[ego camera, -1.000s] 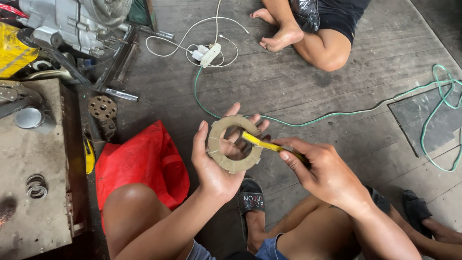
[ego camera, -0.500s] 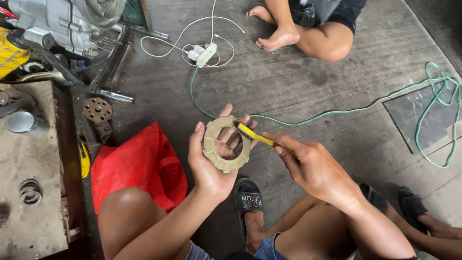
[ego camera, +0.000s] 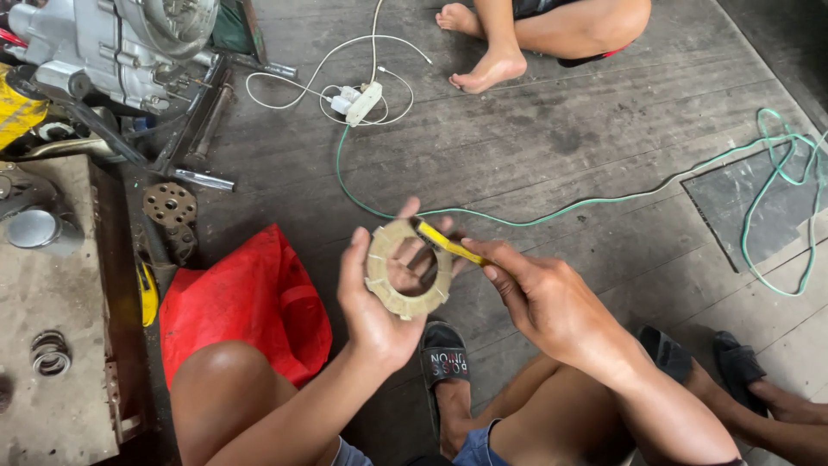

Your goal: The person holds a circular mechanical part in their left hand and uses a yellow-handled brush in their right hand to scrub the inner and outer surfaces. The person rotates the part to clean different sections while sitting on the floor.

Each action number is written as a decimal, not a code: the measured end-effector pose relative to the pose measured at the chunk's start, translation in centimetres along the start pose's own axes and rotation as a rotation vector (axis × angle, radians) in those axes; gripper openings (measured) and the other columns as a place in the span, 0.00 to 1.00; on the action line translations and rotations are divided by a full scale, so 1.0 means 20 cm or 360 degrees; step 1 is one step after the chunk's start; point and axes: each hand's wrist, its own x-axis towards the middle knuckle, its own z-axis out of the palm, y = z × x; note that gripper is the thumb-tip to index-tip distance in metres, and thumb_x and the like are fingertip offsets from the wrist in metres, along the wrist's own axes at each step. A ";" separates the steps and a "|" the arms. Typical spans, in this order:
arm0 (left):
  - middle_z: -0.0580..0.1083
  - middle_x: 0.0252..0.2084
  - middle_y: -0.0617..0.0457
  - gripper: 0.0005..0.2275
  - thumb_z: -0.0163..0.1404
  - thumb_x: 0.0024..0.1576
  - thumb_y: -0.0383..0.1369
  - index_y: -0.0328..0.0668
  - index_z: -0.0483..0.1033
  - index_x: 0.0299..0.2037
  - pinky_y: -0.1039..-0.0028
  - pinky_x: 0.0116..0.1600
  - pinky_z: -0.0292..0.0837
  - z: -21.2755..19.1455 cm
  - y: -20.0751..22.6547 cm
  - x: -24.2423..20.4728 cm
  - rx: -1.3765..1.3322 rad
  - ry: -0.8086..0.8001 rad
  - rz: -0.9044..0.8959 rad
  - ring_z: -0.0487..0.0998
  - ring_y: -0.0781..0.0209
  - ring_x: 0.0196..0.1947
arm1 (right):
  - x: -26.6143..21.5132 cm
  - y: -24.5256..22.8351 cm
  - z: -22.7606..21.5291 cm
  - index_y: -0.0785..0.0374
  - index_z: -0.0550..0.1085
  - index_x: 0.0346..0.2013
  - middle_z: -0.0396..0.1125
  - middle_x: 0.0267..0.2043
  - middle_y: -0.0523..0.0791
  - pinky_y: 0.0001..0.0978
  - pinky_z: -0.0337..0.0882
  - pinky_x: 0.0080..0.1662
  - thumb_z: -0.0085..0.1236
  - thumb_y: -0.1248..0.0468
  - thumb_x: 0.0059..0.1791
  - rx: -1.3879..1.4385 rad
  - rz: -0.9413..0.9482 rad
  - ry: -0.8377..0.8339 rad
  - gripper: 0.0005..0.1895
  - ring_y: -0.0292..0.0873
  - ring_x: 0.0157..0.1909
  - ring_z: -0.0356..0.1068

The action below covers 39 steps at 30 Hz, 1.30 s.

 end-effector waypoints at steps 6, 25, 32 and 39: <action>0.72 0.57 0.33 0.29 0.40 0.57 0.50 0.41 0.68 0.65 0.43 0.64 0.66 0.00 -0.03 -0.03 0.0007 -0.0019 -0.0077 0.72 0.40 0.57 | -0.01 0.04 0.03 0.53 0.67 0.66 0.72 0.31 0.41 0.32 0.66 0.30 0.45 0.63 0.56 -0.0083 -0.0048 0.0061 0.22 0.46 0.20 0.63; 0.73 0.54 0.33 0.29 0.41 0.60 0.52 0.41 0.69 0.64 0.51 0.57 0.71 -0.01 0.01 0.01 -0.0027 -0.0173 0.0041 0.74 0.40 0.55 | 0.01 0.02 0.04 0.58 0.67 0.66 0.70 0.29 0.44 0.31 0.66 0.32 0.45 0.64 0.57 0.0019 -0.0135 0.0053 0.21 0.44 0.20 0.62; 0.74 0.53 0.33 0.32 0.43 0.58 0.51 0.39 0.65 0.68 0.52 0.55 0.72 -0.06 -0.03 0.04 -0.0055 -0.0199 0.0158 0.76 0.39 0.54 | 0.03 -0.01 0.03 0.58 0.68 0.65 0.66 0.24 0.43 0.30 0.64 0.29 0.44 0.64 0.57 0.0050 -0.0020 -0.0011 0.21 0.40 0.18 0.57; 0.74 0.53 0.34 0.26 0.44 0.60 0.48 0.41 0.70 0.64 0.59 0.56 0.72 -0.06 -0.04 0.01 -0.0099 -0.0279 0.0095 0.76 0.43 0.53 | 0.02 -0.03 0.05 0.57 0.68 0.65 0.75 0.29 0.41 0.26 0.67 0.33 0.44 0.64 0.56 0.0073 0.0011 0.0009 0.21 0.38 0.19 0.60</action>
